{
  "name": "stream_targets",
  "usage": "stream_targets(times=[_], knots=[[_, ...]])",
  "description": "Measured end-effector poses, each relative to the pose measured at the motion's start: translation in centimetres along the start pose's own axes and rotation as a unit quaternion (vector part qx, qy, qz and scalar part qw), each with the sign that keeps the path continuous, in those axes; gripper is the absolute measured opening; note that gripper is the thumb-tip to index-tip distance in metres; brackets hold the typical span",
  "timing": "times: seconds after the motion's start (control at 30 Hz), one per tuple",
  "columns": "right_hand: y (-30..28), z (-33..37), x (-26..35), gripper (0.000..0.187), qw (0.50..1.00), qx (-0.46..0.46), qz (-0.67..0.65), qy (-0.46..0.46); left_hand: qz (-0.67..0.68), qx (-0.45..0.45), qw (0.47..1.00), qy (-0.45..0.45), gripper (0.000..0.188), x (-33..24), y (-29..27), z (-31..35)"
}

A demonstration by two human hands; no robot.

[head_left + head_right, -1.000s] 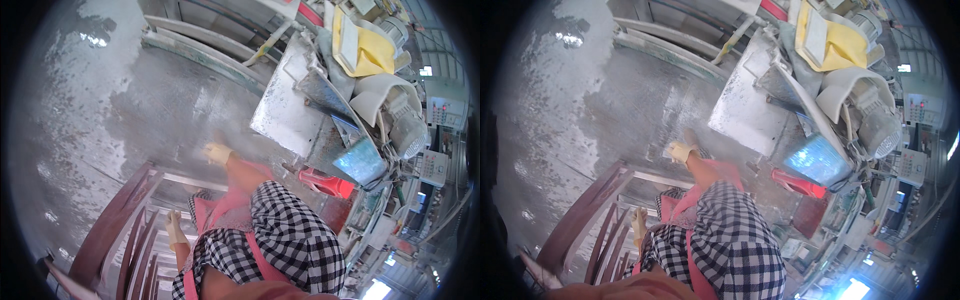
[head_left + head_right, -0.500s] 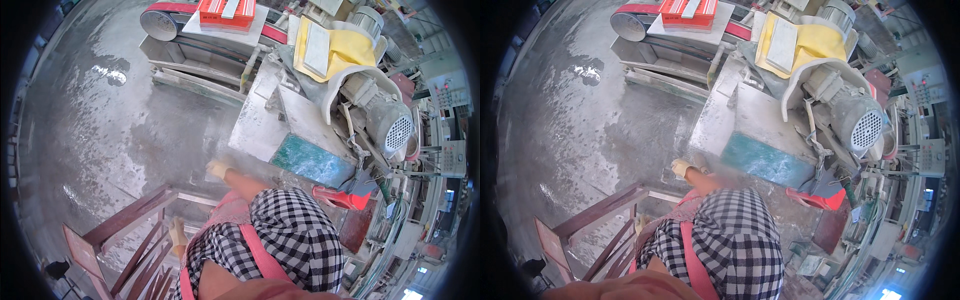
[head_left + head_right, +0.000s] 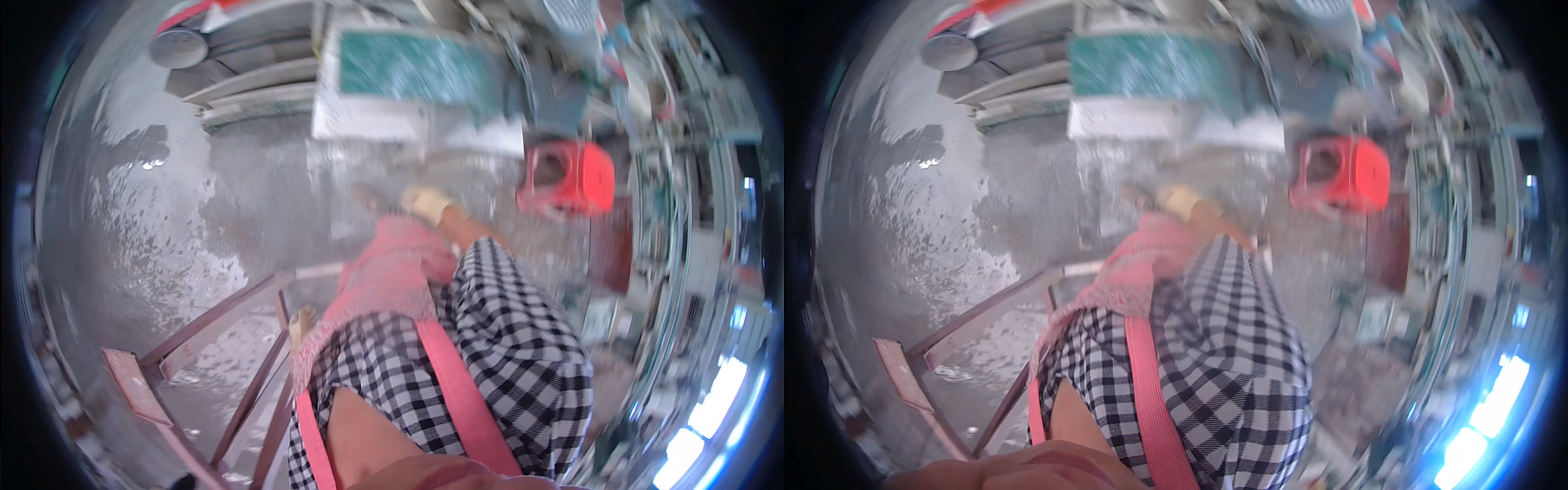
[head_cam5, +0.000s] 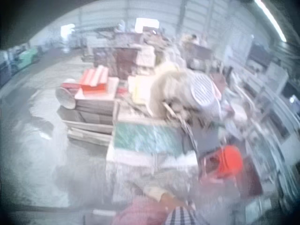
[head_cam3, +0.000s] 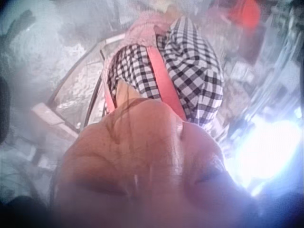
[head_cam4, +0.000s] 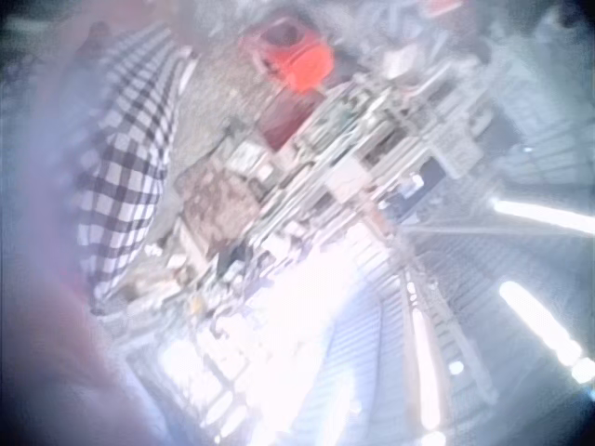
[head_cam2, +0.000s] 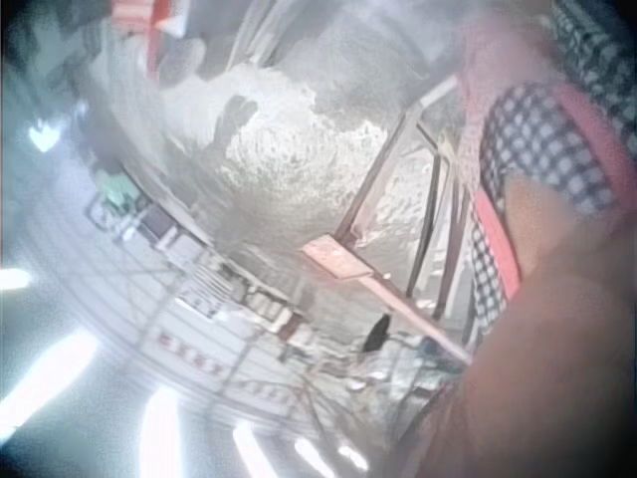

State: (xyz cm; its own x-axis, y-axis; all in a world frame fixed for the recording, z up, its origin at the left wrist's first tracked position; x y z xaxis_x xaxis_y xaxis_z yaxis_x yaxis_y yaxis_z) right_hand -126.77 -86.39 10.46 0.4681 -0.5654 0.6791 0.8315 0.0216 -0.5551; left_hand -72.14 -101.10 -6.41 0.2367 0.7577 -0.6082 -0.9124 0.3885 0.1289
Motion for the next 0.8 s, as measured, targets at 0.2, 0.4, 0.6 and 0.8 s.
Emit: stream_targets(times=[0.2,0.4,0.6,0.8], knots=[[5.0,24.8,-20.9,0.042,0.921,-0.063,0.038,0.382,-0.167,0.043,0.983,-0.06,0.026,-2.4,1.2,-0.5],[17.3,36.5,-17.4,0.047,0.839,0.109,-0.036,0.531,-0.258,0.101,0.959,-0.058,0.027,-7.2,6.8,-2.3],[9.5,38.5,-15.6,0.04,0.823,-0.085,-0.113,0.55,-0.335,0.167,0.926,-0.043,0.027,-9.7,15.7,-4.6],[9.8,42.8,-19.7,0.036,0.812,-0.134,-0.167,0.543,-0.404,0.239,0.883,-0.006,0.028,-10.9,30.1,-5.2]])
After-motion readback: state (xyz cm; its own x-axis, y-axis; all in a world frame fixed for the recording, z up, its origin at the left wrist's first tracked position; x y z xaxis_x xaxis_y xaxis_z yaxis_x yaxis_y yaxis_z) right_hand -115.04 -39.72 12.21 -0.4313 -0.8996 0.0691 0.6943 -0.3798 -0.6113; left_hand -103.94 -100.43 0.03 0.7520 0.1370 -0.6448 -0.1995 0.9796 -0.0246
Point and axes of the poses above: each hand's wrist, its own z-axis away from the middle knuckle, its own y-axis out of the palm, x = y × z, the point moved 10 cm from there along -z, towards the middle knuckle, and after that the axes turned 2 degrees about x, right-handed, at the moved point
